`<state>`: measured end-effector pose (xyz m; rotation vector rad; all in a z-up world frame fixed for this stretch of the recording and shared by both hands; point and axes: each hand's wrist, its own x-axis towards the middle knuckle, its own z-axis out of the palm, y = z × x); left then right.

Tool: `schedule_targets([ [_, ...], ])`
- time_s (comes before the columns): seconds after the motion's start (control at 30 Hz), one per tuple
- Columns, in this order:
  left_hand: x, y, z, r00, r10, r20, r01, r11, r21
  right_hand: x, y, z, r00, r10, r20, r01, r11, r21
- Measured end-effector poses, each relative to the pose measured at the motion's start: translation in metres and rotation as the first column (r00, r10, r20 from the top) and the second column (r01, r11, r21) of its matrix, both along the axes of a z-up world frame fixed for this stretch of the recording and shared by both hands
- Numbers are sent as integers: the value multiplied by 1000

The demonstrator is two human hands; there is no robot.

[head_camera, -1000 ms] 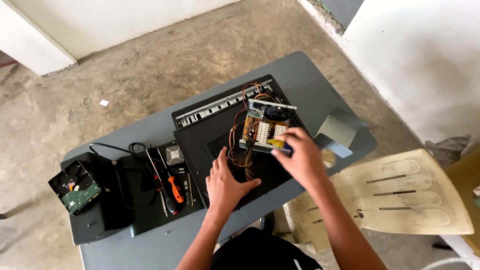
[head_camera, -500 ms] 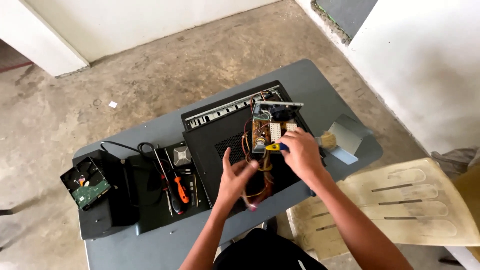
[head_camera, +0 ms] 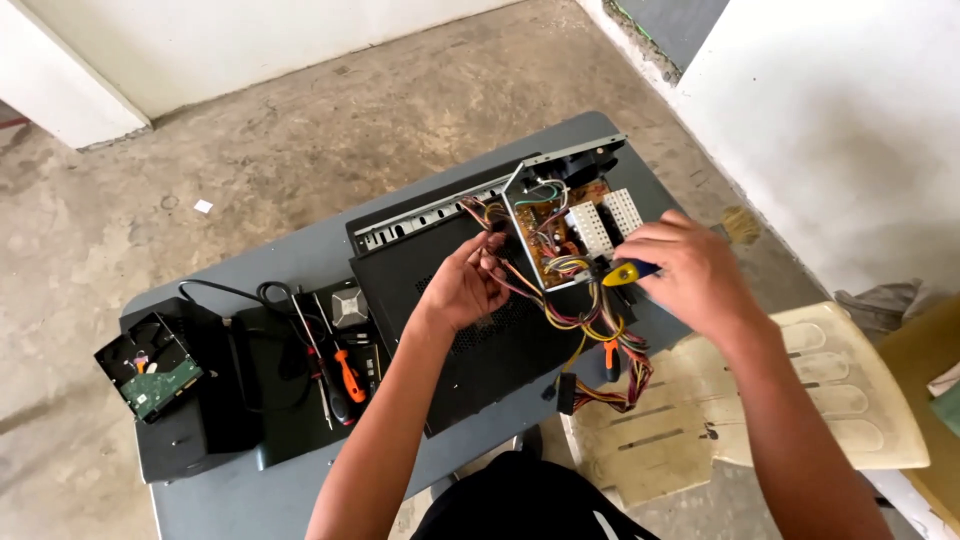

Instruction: The person is disassembling a desktop computer by unscrewing the power supply and then cleaning the internal components with a brush.

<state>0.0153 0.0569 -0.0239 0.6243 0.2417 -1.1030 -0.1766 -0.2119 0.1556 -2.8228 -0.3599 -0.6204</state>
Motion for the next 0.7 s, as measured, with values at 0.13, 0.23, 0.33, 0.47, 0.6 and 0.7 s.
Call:
schedule_targets([
  [0.13,-12,20,35,969,122,216,-169,962,216,1,-13,3,998,-43,-39,41,999,-34],
  [0.23,-29,40,63,821,79,565,-385,808,446,9,-18,-7,995,-59,-86,52,996,-78],
  [0.33,-43,58,70,587,-73,806,-586,648,486,19,-19,-31,983,-68,-168,54,995,-87],
  [0.47,-51,75,76,396,-180,901,-648,641,413,31,1,-52,949,-6,-316,8,1000,5],
  [0.6,-39,75,57,349,-305,886,-641,612,463,42,18,-80,918,15,-397,-7,1000,22],
  [0.7,-45,69,56,473,-282,835,-581,612,536,53,28,-97,925,51,-378,-74,996,-48],
])
